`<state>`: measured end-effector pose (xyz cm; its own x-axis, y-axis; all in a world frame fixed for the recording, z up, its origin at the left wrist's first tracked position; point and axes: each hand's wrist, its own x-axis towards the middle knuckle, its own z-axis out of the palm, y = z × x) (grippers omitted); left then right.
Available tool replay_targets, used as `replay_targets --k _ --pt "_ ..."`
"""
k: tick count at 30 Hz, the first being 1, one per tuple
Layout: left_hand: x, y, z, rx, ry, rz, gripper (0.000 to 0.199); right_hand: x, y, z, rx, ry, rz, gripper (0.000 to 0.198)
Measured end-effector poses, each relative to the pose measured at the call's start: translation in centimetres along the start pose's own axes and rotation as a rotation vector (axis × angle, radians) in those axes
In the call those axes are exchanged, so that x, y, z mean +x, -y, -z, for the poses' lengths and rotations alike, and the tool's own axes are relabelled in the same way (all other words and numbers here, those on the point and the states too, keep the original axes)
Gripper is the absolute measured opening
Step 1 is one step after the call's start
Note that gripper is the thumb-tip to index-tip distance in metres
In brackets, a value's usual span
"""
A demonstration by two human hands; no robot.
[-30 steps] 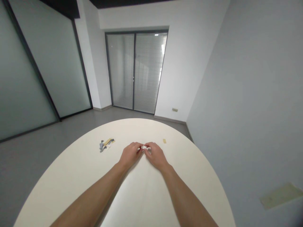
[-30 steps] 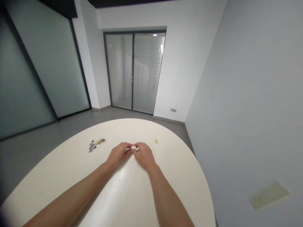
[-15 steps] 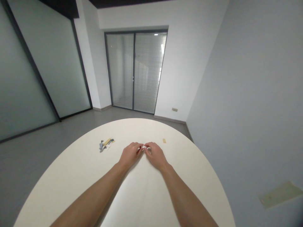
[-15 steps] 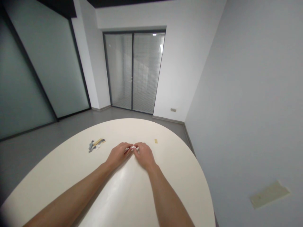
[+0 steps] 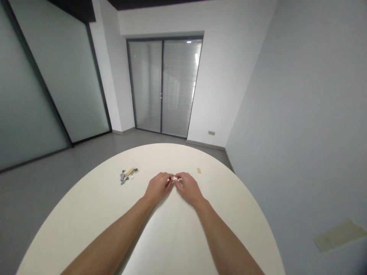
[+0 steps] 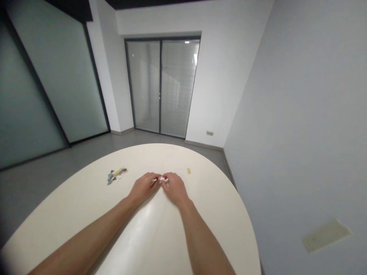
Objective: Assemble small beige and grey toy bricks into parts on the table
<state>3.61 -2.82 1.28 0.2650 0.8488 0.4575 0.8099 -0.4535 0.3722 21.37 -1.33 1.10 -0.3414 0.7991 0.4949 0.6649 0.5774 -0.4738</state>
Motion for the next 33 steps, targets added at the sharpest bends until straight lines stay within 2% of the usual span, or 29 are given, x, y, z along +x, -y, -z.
replay_targets --k 33 --pt "-0.03 -0.29 0.28 -0.032 -0.009 0.023 0.019 0.01 0.10 0.22 -0.013 -0.014 0.004 0.015"
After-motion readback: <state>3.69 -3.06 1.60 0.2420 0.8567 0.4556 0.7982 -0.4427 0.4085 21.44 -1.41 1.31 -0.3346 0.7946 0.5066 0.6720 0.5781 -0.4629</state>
